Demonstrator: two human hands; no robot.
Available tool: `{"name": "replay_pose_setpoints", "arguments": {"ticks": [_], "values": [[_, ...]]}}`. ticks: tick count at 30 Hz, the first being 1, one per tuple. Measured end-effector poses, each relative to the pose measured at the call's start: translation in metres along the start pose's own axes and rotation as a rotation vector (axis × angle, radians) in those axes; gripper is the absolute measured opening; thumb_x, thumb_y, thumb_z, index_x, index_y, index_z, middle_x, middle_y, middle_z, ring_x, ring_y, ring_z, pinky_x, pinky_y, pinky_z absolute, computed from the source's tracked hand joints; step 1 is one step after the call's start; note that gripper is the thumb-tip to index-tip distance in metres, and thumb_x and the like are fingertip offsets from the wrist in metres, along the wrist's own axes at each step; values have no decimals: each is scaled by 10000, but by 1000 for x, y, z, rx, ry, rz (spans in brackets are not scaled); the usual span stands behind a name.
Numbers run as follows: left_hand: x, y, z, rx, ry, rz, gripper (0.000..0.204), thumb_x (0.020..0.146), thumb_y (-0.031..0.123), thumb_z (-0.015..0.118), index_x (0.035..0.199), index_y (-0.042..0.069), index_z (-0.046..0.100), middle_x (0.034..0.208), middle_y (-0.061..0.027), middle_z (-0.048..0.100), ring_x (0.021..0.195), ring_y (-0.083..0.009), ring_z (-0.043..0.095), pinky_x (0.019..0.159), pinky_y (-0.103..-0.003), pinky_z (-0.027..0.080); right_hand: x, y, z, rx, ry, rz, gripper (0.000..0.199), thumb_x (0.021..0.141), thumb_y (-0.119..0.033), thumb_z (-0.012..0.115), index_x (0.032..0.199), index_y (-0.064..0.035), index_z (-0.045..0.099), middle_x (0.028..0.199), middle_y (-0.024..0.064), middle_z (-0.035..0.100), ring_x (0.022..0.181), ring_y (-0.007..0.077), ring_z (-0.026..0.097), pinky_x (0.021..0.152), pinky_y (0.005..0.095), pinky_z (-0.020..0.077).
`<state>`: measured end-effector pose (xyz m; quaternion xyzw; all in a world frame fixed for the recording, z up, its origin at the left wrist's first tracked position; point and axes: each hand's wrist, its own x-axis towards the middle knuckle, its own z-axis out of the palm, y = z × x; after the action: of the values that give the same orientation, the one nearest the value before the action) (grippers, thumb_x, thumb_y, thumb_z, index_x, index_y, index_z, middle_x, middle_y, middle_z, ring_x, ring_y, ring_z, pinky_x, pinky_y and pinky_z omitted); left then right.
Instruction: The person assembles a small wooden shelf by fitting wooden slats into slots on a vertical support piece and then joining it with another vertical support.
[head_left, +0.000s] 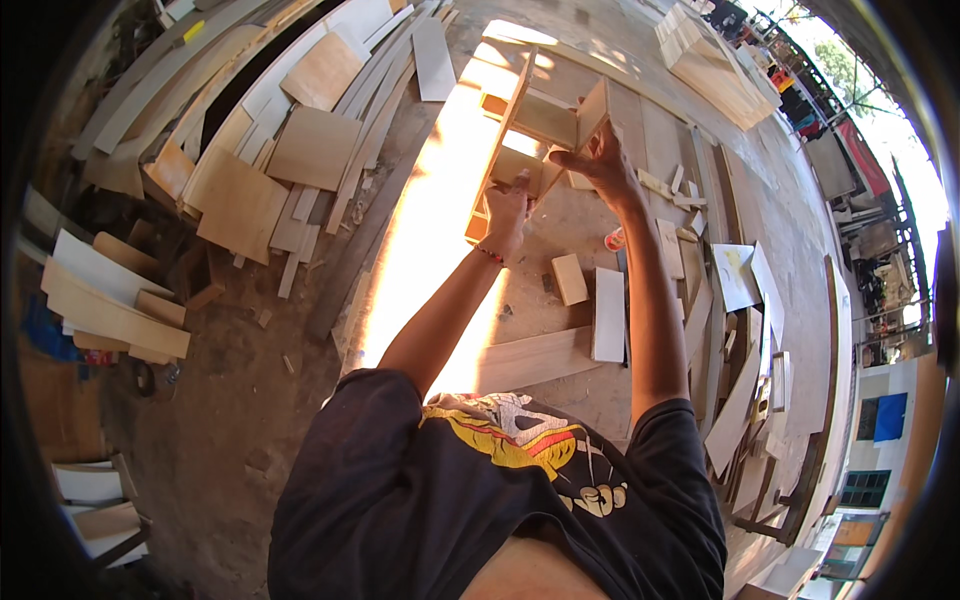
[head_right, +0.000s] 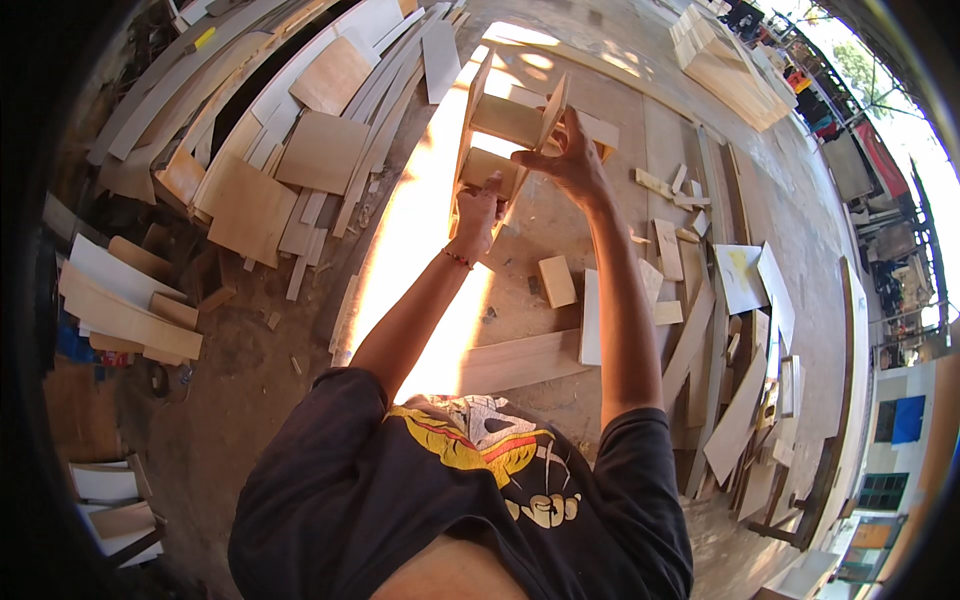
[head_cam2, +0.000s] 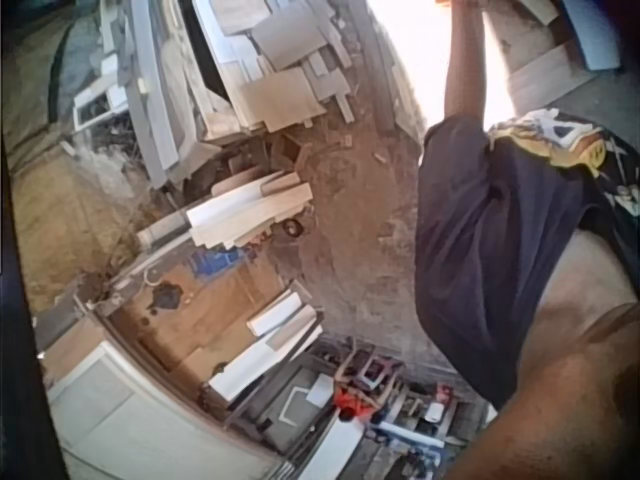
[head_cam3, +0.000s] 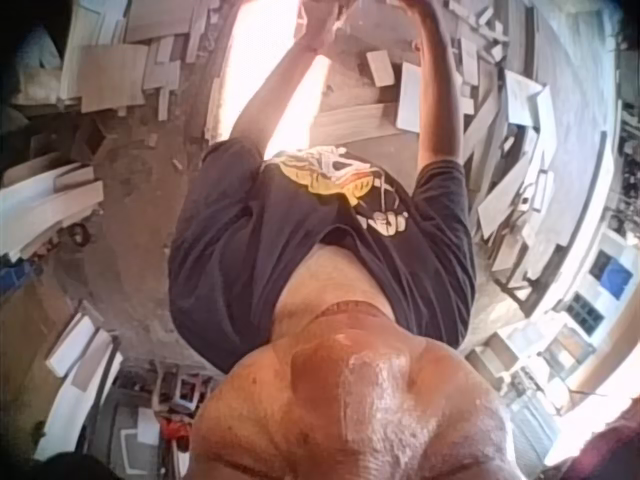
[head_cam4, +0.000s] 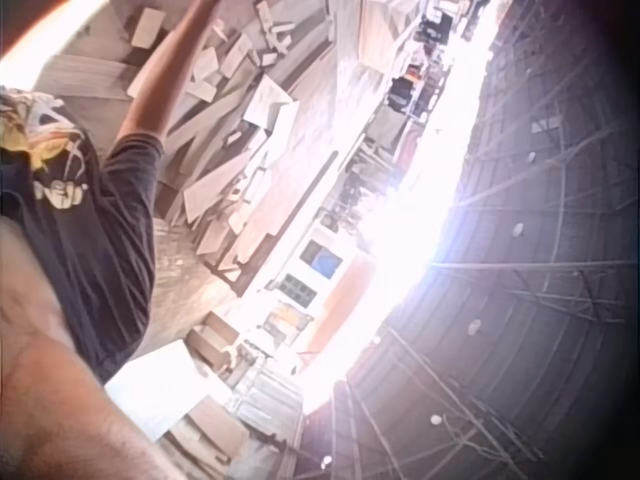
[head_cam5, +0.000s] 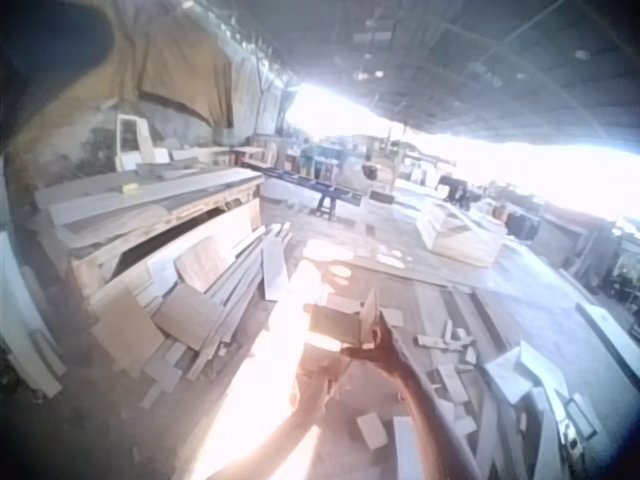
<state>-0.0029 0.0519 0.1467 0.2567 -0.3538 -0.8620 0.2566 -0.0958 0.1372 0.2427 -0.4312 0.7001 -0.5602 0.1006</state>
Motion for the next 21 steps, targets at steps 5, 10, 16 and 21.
{"name": "replay_pose_setpoints", "arguments": {"ticks": [5, 10, 16, 21], "values": [[3, -2, -8, 180, -149, 8, 205, 809, 215, 665, 853, 26, 601, 667, 4, 558, 482, -56, 458, 415, -221, 352, 0, -1, 3, 56, 6, -33, 808, 599, -155, 829, 1267, -67, 384, 1244, 71, 468, 1169, 212, 458, 991, 346, 362], [-3, -1, -7, 34, -182, -35, 175, 797, 207, 673, 790, 42, 614, 681, 10, 561, 524, -78, 488, 454, -227, 378, 2, 1, 2, 22, -12, -31, 843, 606, -158, 825, 1299, -71, 352, 1247, 80, 462, 1179, 220, 451, 1008, 343, 339], [11, -14, -18, 88, -134, 140, 200, 778, 160, 682, 663, 45, 565, 629, -3, 550, 494, -84, 486, 426, -238, 362, 7, 1, 7, 3, -26, -33, 875, 603, -159, 828, 1318, -71, 331, 1259, 88, 450, 1172, 224, 459, 1002, 336, 347], [2, -1, -9, 135, -84, 74, 231, 750, 150, 703, 611, 52, 546, 583, -3, 534, 458, -63, 454, 405, -221, 321, 6, 5, 4, 21, -20, -37, 873, 604, -141, 824, 1321, -71, 331, 1250, 83, 455, 1174, 217, 453, 998, 333, 353]]}}
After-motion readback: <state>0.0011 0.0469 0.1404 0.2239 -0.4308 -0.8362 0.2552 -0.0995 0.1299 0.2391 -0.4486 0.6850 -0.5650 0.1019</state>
